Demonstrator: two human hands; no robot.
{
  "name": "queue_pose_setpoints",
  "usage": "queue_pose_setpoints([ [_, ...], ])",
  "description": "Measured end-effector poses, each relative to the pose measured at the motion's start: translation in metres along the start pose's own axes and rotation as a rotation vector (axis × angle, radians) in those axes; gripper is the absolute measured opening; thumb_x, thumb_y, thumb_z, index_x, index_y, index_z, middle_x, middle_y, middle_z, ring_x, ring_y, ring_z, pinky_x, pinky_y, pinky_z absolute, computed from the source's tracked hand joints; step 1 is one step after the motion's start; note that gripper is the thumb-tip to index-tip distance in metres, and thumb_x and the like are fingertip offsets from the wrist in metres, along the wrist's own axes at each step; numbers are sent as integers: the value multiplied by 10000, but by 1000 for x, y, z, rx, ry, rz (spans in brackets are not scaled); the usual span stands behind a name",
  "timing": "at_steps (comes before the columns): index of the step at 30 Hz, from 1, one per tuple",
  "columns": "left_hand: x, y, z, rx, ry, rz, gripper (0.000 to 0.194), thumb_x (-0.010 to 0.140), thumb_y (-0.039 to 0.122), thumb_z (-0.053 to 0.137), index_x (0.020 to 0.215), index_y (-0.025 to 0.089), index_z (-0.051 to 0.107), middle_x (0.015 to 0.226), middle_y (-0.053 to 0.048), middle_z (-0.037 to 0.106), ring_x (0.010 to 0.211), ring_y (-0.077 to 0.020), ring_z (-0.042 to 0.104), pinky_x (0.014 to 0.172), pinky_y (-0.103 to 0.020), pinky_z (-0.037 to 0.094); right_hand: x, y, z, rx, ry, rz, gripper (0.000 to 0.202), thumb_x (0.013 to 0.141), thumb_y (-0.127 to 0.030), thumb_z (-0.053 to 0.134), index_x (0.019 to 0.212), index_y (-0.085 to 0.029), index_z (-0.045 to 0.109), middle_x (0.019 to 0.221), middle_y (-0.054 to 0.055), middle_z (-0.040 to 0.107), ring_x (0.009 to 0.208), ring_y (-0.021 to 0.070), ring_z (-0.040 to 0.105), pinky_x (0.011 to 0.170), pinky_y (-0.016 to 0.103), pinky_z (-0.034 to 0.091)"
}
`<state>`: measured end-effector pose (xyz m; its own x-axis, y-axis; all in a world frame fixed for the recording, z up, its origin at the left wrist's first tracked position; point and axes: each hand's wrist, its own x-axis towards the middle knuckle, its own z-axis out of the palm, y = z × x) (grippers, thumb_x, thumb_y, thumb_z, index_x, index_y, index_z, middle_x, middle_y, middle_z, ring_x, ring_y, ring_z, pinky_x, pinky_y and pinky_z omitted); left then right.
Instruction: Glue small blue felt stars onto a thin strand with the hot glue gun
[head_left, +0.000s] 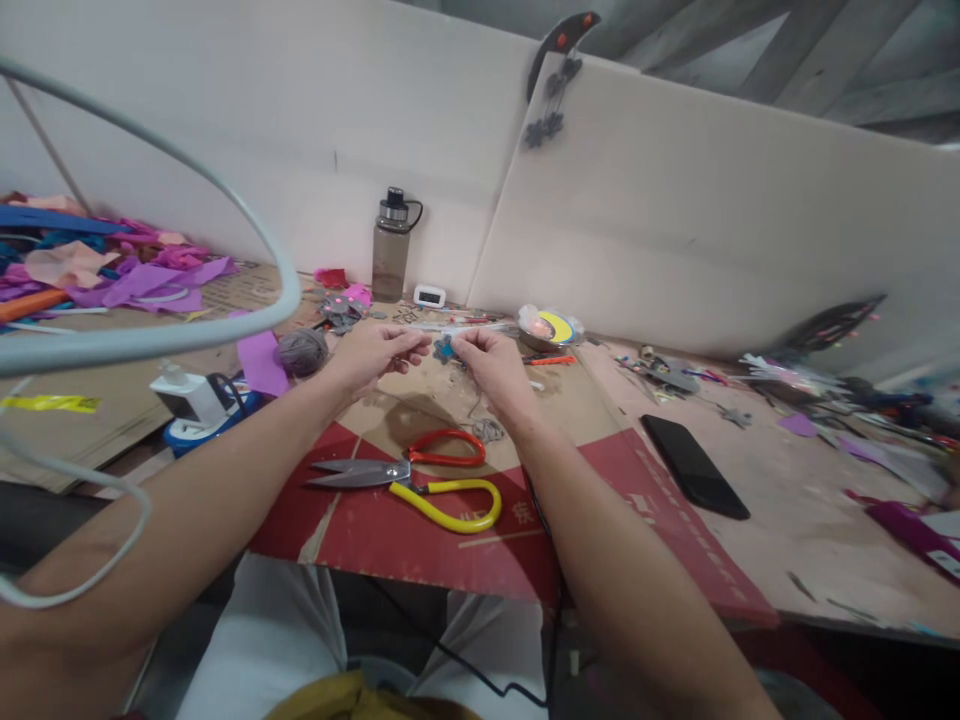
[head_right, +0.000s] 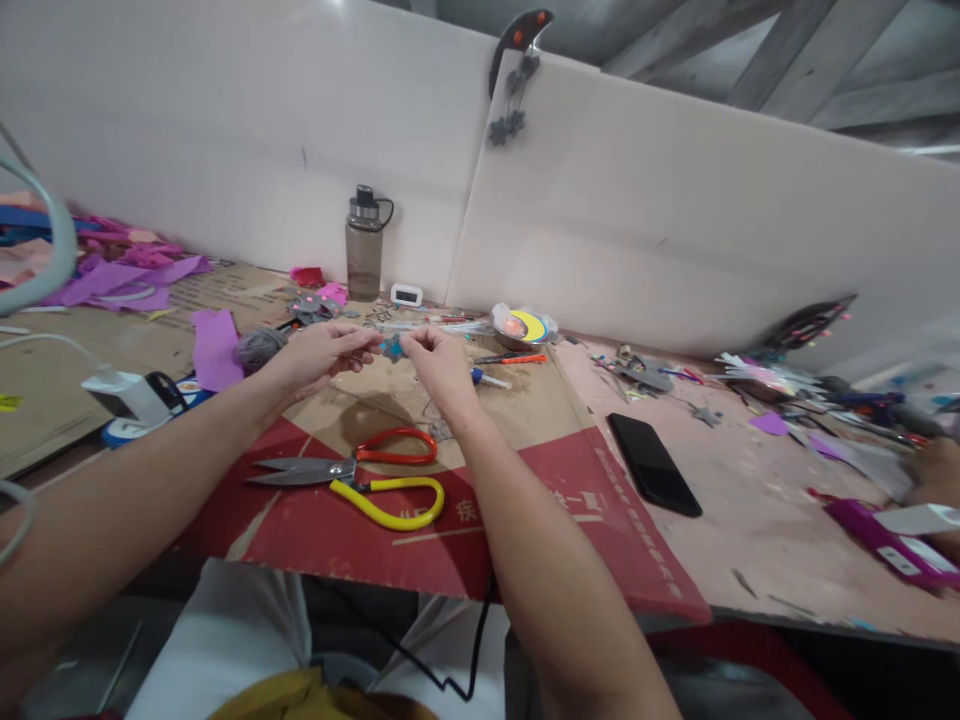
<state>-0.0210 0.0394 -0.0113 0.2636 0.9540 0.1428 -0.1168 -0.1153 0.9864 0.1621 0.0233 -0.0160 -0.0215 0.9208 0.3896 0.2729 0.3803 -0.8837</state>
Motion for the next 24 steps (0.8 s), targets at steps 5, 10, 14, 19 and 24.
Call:
queue_pose_setpoints([
  [5,-4,5,3,182,-78,50,325,720,401,739,885,121,754,666,-59,676,544,-86,546,479,-193,390,-9,-15,2,-168,-14,-21,146,762,-300,597,692,-173,579,592,-38,531,558,99,446,557,244,338],
  [10,-7,5,6,241,-83,64,209,718,314,729,813,127,735,567,-28,643,453,-71,499,431,-185,371,-14,-21,7,-296,-6,-143,92,785,-236,579,716,-177,563,611,-36,533,580,104,469,590,254,356],
  [14,-3,2,4,146,4,60,119,728,239,703,745,122,693,539,-23,628,434,-73,519,415,-175,379,-11,-12,12,-68,-117,-122,243,757,-215,602,983,-187,519,749,-40,546,650,101,516,616,239,407],
  [19,-4,3,6,44,78,66,69,744,163,664,709,108,643,531,-29,625,407,-64,513,409,-165,379,-10,-8,13,-38,-25,-117,251,778,-234,597,1005,-194,500,757,-35,560,660,105,523,637,247,420],
  [24,-6,4,11,25,97,69,67,739,121,672,705,103,617,549,-35,629,462,-91,586,428,-168,412,-15,-15,12,-206,41,-189,42,800,-220,578,790,-179,576,719,-9,588,654,113,511,659,261,406],
])
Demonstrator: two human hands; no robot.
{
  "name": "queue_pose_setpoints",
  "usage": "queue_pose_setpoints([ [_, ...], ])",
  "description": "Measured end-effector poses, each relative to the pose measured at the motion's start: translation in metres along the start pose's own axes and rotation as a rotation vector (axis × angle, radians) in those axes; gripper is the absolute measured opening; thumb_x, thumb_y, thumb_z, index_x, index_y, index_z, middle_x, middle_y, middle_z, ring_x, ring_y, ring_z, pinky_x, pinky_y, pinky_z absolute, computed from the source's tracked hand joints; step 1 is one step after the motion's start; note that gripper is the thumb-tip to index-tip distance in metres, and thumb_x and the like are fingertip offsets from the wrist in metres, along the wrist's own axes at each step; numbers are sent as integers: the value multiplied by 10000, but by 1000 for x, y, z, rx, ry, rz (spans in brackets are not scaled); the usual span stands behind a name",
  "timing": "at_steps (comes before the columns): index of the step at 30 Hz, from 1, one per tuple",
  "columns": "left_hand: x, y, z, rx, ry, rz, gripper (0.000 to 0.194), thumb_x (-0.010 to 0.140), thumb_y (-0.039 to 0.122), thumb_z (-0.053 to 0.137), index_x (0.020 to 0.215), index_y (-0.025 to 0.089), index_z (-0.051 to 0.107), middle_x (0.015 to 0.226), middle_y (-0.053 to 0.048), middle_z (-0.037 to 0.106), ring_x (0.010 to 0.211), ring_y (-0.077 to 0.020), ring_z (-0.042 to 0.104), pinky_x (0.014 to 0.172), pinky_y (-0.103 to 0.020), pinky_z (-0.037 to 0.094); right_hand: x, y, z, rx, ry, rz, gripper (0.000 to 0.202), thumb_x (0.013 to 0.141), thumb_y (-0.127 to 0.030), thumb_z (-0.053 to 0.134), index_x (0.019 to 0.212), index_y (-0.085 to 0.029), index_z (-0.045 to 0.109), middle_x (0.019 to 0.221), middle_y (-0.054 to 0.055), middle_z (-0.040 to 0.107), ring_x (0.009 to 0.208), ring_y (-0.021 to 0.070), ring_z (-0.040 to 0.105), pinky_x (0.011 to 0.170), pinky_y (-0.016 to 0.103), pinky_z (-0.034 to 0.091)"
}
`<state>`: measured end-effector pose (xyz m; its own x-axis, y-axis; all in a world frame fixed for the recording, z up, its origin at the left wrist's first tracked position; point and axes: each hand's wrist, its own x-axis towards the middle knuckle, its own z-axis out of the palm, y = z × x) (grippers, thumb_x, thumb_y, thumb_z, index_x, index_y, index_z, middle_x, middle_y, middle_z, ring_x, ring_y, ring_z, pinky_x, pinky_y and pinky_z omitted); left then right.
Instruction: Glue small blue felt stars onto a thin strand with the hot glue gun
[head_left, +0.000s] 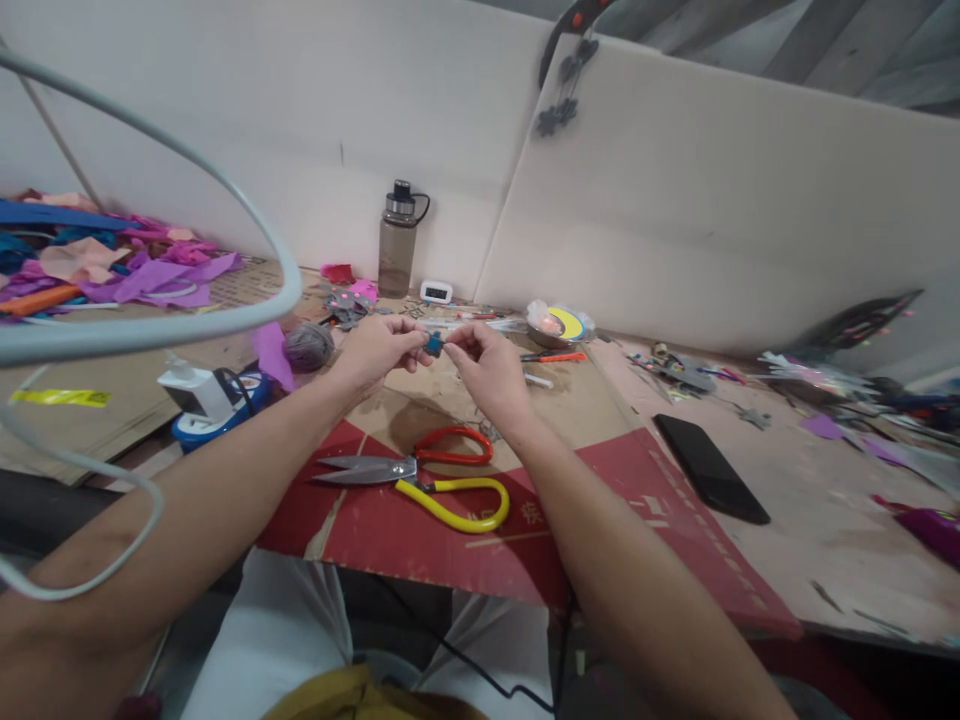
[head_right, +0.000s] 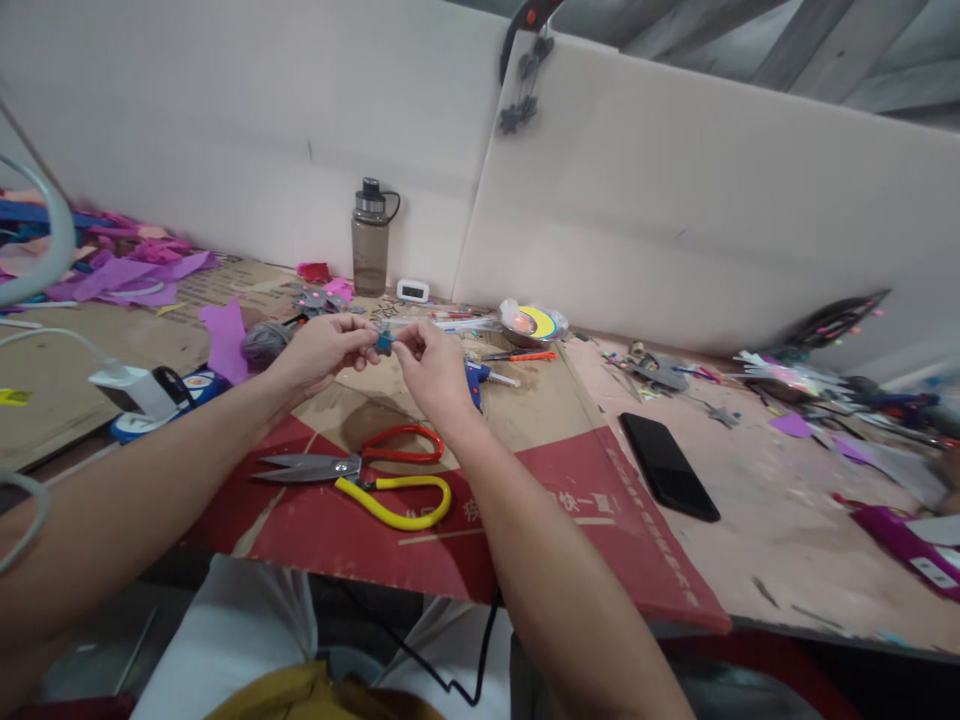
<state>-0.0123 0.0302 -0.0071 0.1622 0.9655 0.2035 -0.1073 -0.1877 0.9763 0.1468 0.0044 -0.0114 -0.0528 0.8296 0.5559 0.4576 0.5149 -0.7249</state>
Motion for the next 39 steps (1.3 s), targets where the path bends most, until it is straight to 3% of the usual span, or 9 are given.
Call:
queue_pose_setpoints([
  [6,0,-1,2,-96,-13,-73,90,747,102,680,833,85,660,667,-65,689,571,-126,667,566,-224,541,0,0,0,-86,27,-24,70,796,-213,574,736,-178,586,705,1,601,660,123,518,673,268,399],
  [10,1,-2,0,-63,3,-65,61,743,133,697,751,87,656,636,-65,678,558,-122,659,553,-214,538,0,0,-1,-93,13,15,92,797,-235,571,721,-183,584,702,5,615,643,126,518,673,272,407],
  [19,18,0,-22,-17,273,-1,98,748,181,691,714,127,616,598,-3,611,478,-90,609,372,-143,367,4,-1,-13,-88,-89,105,166,791,-301,567,706,-166,613,624,-18,564,590,111,463,589,257,355],
  [25,35,3,-51,-104,452,6,85,777,169,652,709,137,610,659,-19,654,500,-91,624,395,-151,398,3,-11,-37,238,-195,254,225,772,-396,614,725,-176,604,541,-69,406,476,66,301,460,226,235],
  [29,38,2,-60,-259,476,-12,63,778,168,660,734,151,619,685,-31,676,553,-100,646,425,-153,434,-7,-24,-63,406,-236,254,287,773,-482,628,785,-195,625,556,-65,417,459,62,296,428,213,211],
  [34,38,0,-56,-352,410,-64,52,744,173,664,767,138,634,693,-30,677,556,-100,646,450,-167,463,-21,-26,-80,88,-710,121,271,806,-456,608,768,-211,716,758,9,674,683,136,591,631,260,456],
  [35,37,0,-54,-341,401,-68,72,728,181,675,770,138,635,690,-24,675,539,-92,635,431,-161,441,-22,-21,-80,-3,-729,123,272,819,-444,592,754,-214,721,777,10,692,725,152,616,665,269,465],
  [36,37,-1,-52,-326,396,-68,91,713,188,685,772,139,637,688,-16,672,523,-83,622,413,-154,416,-22,-14,-79,-93,-664,137,282,837,-433,567,749,-214,720,773,11,700,741,162,629,676,273,465],
  [39,34,-2,-47,-288,378,-53,127,673,201,711,760,145,637,676,4,657,507,-67,596,392,-142,366,-21,16,-74,-344,-141,271,343,901,-405,447,808,-186,694,788,49,708,746,180,635,654,278,449],
])
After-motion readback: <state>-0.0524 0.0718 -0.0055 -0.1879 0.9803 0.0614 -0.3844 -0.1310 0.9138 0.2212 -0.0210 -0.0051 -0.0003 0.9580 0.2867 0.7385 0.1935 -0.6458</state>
